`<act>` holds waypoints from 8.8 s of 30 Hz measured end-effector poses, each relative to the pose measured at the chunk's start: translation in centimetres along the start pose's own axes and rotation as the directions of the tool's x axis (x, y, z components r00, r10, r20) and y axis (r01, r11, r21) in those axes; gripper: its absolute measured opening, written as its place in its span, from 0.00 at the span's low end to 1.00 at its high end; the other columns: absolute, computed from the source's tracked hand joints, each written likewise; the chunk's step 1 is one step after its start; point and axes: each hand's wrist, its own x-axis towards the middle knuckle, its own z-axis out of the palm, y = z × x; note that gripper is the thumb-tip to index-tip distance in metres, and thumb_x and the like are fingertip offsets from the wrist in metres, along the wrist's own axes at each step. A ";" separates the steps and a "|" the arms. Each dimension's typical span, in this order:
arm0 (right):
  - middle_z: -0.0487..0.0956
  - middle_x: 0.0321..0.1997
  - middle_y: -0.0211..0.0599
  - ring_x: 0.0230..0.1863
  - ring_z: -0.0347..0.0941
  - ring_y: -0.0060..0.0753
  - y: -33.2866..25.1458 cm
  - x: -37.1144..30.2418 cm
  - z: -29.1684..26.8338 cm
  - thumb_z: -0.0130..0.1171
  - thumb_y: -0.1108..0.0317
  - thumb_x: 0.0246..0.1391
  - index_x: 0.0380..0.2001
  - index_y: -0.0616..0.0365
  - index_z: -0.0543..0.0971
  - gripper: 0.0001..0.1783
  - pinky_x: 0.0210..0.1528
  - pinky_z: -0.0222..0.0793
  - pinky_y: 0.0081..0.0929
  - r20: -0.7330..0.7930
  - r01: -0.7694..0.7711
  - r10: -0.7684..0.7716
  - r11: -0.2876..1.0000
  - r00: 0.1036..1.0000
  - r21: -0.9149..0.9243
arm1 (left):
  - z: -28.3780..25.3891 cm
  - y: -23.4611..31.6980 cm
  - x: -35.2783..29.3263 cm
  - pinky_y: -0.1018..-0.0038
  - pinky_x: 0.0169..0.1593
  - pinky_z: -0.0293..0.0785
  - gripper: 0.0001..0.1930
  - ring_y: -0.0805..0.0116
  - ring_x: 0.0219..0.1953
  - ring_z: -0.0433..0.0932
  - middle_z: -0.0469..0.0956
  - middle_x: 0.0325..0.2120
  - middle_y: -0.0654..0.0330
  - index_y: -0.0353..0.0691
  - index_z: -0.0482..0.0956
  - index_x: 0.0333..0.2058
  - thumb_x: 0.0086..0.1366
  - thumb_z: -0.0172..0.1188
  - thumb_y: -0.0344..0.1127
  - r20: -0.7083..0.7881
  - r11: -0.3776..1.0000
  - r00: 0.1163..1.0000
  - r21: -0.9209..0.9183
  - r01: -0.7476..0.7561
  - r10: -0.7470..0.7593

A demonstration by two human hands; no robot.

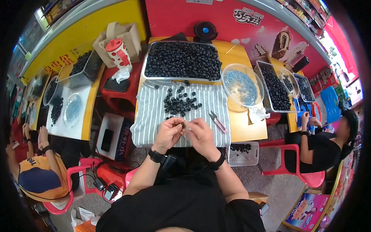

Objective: Inspecting and sorting small black plastic components at a workshop table.

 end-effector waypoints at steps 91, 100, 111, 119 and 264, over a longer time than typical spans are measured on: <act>0.78 0.29 0.36 0.29 0.73 0.25 14.1 3.1 -24.3 0.62 0.78 0.41 0.41 0.63 0.78 0.18 0.31 0.69 0.24 -0.354 -0.414 0.262 0.773 0.898 -0.480 | 0.8 0.8 -0.5 0.74 0.44 0.77 0.13 0.66 0.39 0.80 0.78 0.44 0.48 0.26 0.75 0.46 0.64 0.56 0.27 0.274 0.971 0.938 0.167 0.173 -0.215; 0.76 0.31 0.43 0.30 0.75 0.45 4.7 5.6 -4.5 0.62 0.75 0.43 0.33 0.61 0.80 0.10 0.32 0.71 0.33 0.328 -0.139 0.177 0.981 0.928 -0.136 | 0.2 0.9 -0.5 0.75 0.42 0.76 0.12 0.67 0.37 0.80 0.79 0.40 0.51 0.28 0.76 0.44 0.64 0.57 0.28 0.257 0.967 0.942 0.192 0.167 -0.214; 0.77 0.25 0.44 0.26 0.74 0.50 5.0 6.1 -0.1 0.60 0.71 0.43 0.27 0.60 0.75 0.07 0.28 0.69 0.40 0.384 -0.049 0.154 0.962 0.910 -0.269 | 0.6 0.9 -0.2 0.77 0.38 0.75 0.08 0.67 0.35 0.80 0.79 0.35 0.55 0.32 0.75 0.41 0.65 0.57 0.28 0.181 0.977 0.962 0.102 0.187 -0.203; 0.75 0.22 0.38 0.23 0.73 0.31 -1.1 3.9 -3.4 0.63 0.75 0.43 0.30 0.62 0.77 0.08 0.26 0.67 0.27 0.483 -0.198 0.105 0.970 0.869 0.144 | 1.6 0.7 -0.2 0.77 0.37 0.75 0.10 0.71 0.34 0.78 0.78 0.38 0.56 0.31 0.73 0.45 0.65 0.55 0.26 0.096 0.984 0.981 0.083 0.160 -0.168; 0.76 0.26 0.29 0.28 0.71 0.15 3.3 -0.8 -0.7 0.56 0.78 0.51 0.30 0.65 0.76 0.02 0.29 0.65 0.16 0.203 -0.427 0.376 0.789 0.904 0.442 | 2.0 0.1 0.6 0.85 0.16 0.66 0.09 0.80 0.18 0.73 0.76 0.23 0.62 0.33 0.76 0.41 0.67 0.51 0.31 -0.090 0.896 0.984 0.407 0.177 -0.154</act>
